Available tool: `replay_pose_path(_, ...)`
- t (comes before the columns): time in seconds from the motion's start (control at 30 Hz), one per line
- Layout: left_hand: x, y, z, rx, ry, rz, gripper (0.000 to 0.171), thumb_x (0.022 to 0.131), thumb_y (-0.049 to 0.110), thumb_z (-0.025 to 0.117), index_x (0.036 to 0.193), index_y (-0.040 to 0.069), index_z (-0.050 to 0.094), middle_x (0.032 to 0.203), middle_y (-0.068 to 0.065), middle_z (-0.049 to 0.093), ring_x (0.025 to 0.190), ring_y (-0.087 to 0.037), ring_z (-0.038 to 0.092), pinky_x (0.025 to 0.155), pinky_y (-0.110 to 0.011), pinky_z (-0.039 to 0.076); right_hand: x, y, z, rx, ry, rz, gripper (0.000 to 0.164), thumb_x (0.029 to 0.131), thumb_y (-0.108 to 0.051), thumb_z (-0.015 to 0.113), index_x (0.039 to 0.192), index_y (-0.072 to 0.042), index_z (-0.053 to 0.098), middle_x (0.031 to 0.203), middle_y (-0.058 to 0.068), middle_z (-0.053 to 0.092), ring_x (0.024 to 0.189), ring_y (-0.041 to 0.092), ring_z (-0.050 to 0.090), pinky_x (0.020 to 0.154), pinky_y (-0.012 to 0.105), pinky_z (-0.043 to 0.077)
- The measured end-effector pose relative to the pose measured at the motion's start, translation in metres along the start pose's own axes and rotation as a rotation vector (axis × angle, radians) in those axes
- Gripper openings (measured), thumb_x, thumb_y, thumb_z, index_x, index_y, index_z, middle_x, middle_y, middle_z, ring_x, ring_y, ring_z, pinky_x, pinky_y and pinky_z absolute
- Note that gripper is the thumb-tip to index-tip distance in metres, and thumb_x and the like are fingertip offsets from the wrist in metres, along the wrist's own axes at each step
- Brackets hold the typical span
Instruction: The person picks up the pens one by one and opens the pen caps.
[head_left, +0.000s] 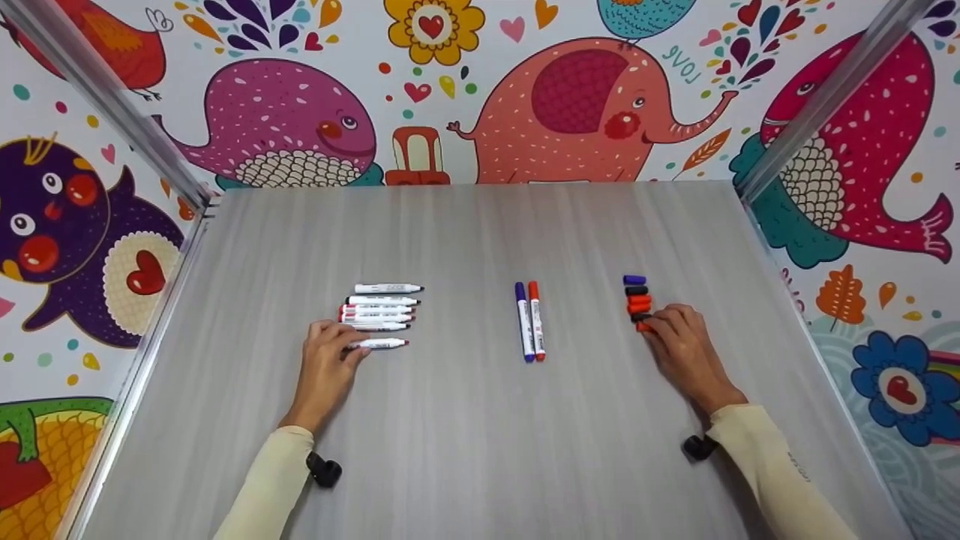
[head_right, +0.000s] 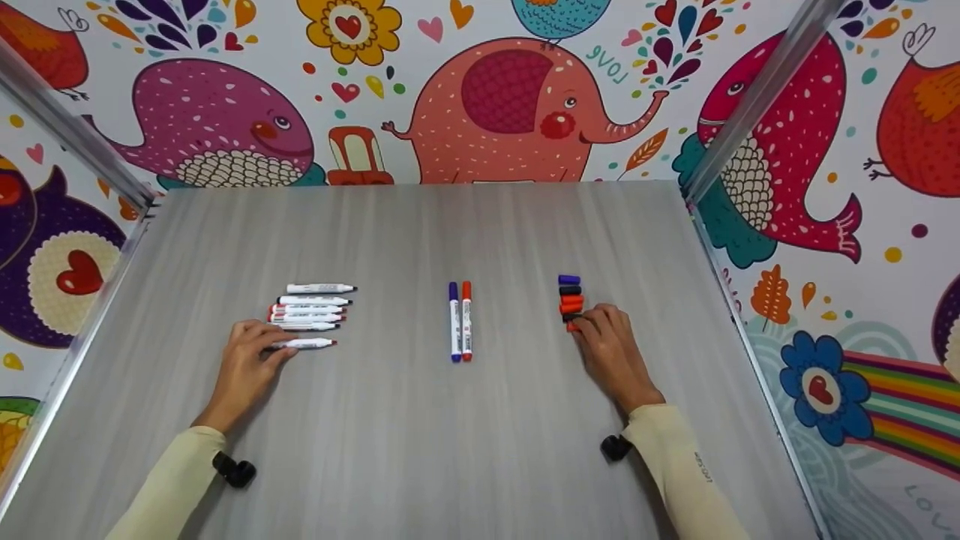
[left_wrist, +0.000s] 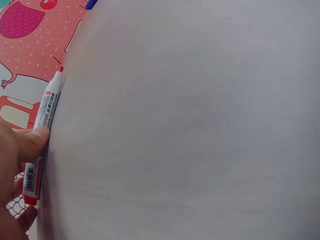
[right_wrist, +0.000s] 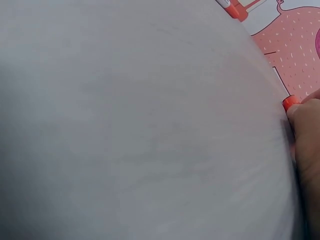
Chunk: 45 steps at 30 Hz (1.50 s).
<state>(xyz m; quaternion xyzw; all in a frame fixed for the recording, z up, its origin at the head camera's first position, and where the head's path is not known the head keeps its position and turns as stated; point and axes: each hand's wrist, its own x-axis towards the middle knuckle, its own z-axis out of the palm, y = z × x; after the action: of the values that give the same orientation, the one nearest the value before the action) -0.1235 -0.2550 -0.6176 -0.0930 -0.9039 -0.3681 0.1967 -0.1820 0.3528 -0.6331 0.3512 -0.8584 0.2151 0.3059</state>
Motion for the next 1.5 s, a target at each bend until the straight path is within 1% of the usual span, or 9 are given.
replay_pose_path(0.13, 0.002, 0.001, 0.001, 0.012, 0.017, -0.007, 0.022, 0.082, -0.005, 0.092, 0.102, 0.001, 0.085, 0.104, -0.016, 0.076, 0.111, -0.040, 0.056, 0.097, -0.057, 0.039, 0.000, -0.001, -0.001, 0.003, -0.016, 0.017, 0.019, 0.094, 0.003, 0.081, 0.112, 0.006, 0.076, 0.108, 0.023, 0.071, 0.106, 0.048, 0.061, 0.090, 0.056, 0.044)
replay_pose_path(0.23, 0.003, 0.001, 0.002, 0.017, 0.023, -0.008, 0.021, 0.082, -0.006, 0.092, 0.101, 0.001, 0.085, 0.104, -0.017, 0.075, 0.110, -0.040, 0.055, 0.097, -0.057, 0.038, 0.000, -0.001, 0.000, 0.009, -0.005, 0.013, 0.018, 0.093, 0.003, 0.081, 0.111, 0.007, 0.077, 0.107, 0.024, 0.071, 0.105, 0.049, 0.061, 0.089, 0.057, 0.044)
replay_pose_path(0.43, 0.005, 0.001, 0.004, 0.025, 0.035, 0.018, 0.023, 0.081, -0.006, 0.092, 0.102, -0.001, 0.085, 0.104, -0.017, 0.075, 0.110, -0.041, 0.056, 0.096, -0.060, 0.039, 0.000, -0.001, 0.001, 0.017, 0.015, 0.003, 0.019, 0.093, 0.003, 0.080, 0.111, 0.007, 0.077, 0.106, 0.024, 0.070, 0.104, 0.050, 0.061, 0.089, 0.058, 0.044)
replay_pose_path(0.63, 0.005, 0.001, 0.003, 0.024, 0.020, -0.012, 0.022, 0.084, -0.004, 0.091, 0.104, -0.001, 0.085, 0.107, -0.018, 0.074, 0.113, -0.041, 0.055, 0.099, -0.059, 0.038, -0.001, 0.000, 0.001, 0.015, 0.006, 0.024, 0.018, 0.093, 0.003, 0.080, 0.111, 0.008, 0.077, 0.106, 0.024, 0.070, 0.104, 0.050, 0.060, 0.087, 0.055, 0.042)
replay_pose_path(0.77, 0.005, 0.002, 0.003, 0.022, 0.018, -0.019, 0.021, 0.085, -0.004, 0.091, 0.105, -0.001, 0.085, 0.109, -0.019, 0.074, 0.113, -0.041, 0.055, 0.100, -0.060, 0.037, 0.000, 0.000, 0.001, 0.013, 0.006, 0.032, 0.021, 0.091, 0.006, 0.083, 0.111, 0.008, 0.078, 0.107, 0.023, 0.070, 0.104, 0.049, 0.060, 0.088, 0.054, 0.042)
replay_pose_path(1.0, 0.006, 0.001, 0.005, 0.029, 0.026, -0.018, 0.020, 0.085, -0.003, 0.091, 0.104, -0.001, 0.085, 0.109, -0.020, 0.074, 0.113, -0.042, 0.056, 0.098, -0.060, 0.038, 0.001, -0.001, 0.001, 0.009, 0.033, 0.034, 0.029, 0.083, 0.010, 0.088, 0.111, 0.005, 0.078, 0.107, 0.021, 0.071, 0.105, 0.047, 0.061, 0.083, 0.054, 0.042)
replay_pose_path(1.13, 0.005, 0.002, 0.003, 0.029, 0.027, -0.033, 0.021, 0.085, -0.003, 0.090, 0.106, -0.001, 0.085, 0.112, -0.020, 0.073, 0.115, -0.041, 0.055, 0.097, -0.058, 0.038, 0.001, -0.001, 0.001, 0.006, 0.038, 0.029, 0.028, 0.085, 0.009, 0.087, 0.111, 0.006, 0.077, 0.107, 0.022, 0.070, 0.104, 0.048, 0.061, 0.083, 0.054, 0.042)
replay_pose_path(1.33, 0.006, 0.006, 0.001, 0.015, 0.009, -0.047, 0.022, 0.087, -0.003, 0.089, 0.108, 0.000, 0.085, 0.116, -0.020, 0.072, 0.118, -0.041, 0.054, 0.101, -0.057, 0.037, 0.001, -0.001, -0.001, 0.017, 0.034, 0.038, 0.028, 0.088, 0.010, 0.084, 0.115, 0.009, 0.076, 0.107, 0.023, 0.069, 0.104, 0.048, 0.060, 0.086, 0.054, 0.041)
replay_pose_path(1.5, 0.005, 0.010, 0.000, 0.005, 0.012, -0.062, 0.022, 0.086, -0.003, 0.090, 0.108, -0.001, 0.085, 0.117, -0.021, 0.072, 0.119, -0.040, 0.053, 0.103, -0.058, 0.036, 0.001, -0.003, -0.003, 0.015, 0.036, 0.049, 0.030, 0.087, 0.011, 0.084, 0.116, 0.008, 0.076, 0.106, 0.022, 0.069, 0.104, 0.047, 0.060, 0.088, 0.054, 0.041)
